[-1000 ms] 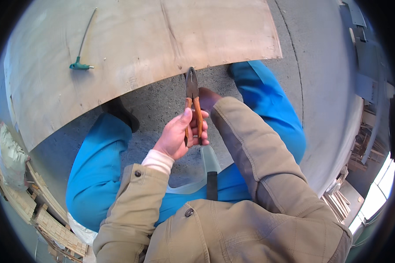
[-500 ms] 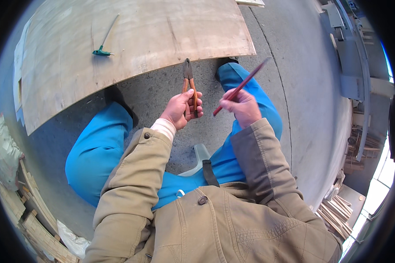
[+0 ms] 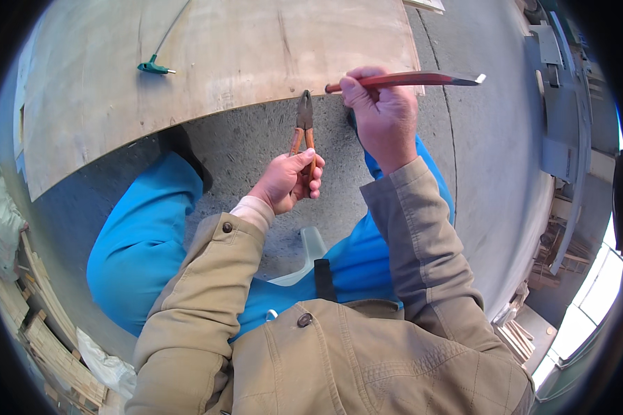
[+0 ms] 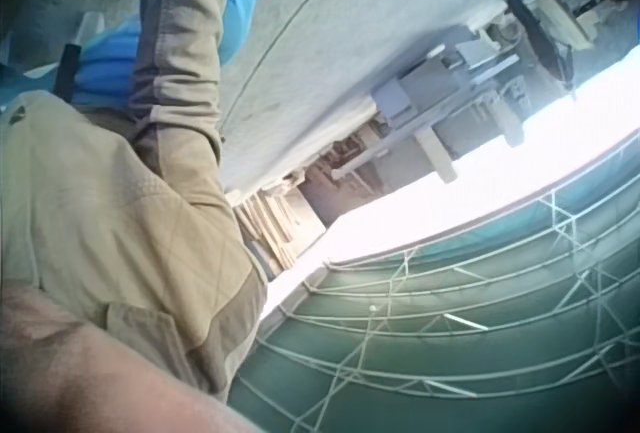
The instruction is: The person strips the insulation from a green wire using pliers, then uses a chisel to scrape the exposed metal. The person repeats the stripping and scraping process on the same wire.
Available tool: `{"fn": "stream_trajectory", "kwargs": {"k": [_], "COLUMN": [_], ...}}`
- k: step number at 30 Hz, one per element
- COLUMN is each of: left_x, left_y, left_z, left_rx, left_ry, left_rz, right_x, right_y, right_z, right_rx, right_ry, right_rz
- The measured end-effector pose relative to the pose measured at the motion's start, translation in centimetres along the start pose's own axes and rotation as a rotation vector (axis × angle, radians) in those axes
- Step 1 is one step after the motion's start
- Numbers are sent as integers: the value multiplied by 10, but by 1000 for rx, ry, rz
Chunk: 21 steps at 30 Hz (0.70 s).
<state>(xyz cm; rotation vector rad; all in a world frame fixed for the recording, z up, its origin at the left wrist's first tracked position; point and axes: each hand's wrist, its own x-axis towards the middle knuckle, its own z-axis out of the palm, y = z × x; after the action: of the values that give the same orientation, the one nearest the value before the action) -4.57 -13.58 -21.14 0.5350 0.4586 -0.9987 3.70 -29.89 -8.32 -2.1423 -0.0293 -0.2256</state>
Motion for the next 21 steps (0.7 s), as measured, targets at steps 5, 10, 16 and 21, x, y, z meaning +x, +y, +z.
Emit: {"fn": "stream_trajectory", "kwargs": {"k": [5, 10, 16, 21], "left_x": [1, 0, 0, 0], "left_y": [-1, 3, 2, 4], "left_z": [-1, -2, -2, -3], "left_rx": [4, 11, 9, 4], "left_ry": [16, 24, 31, 13], "left_rz": [-9, -35, -39, -52], "right_x": [12, 16, 16, 15], "right_y": [4, 22, 13, 12], "right_z": [4, 38, 28, 40], "right_rx": [55, -114, -94, -222], "right_ry": [61, -39, 53, 18], "right_rz": [-170, -164, -236, -392]}}
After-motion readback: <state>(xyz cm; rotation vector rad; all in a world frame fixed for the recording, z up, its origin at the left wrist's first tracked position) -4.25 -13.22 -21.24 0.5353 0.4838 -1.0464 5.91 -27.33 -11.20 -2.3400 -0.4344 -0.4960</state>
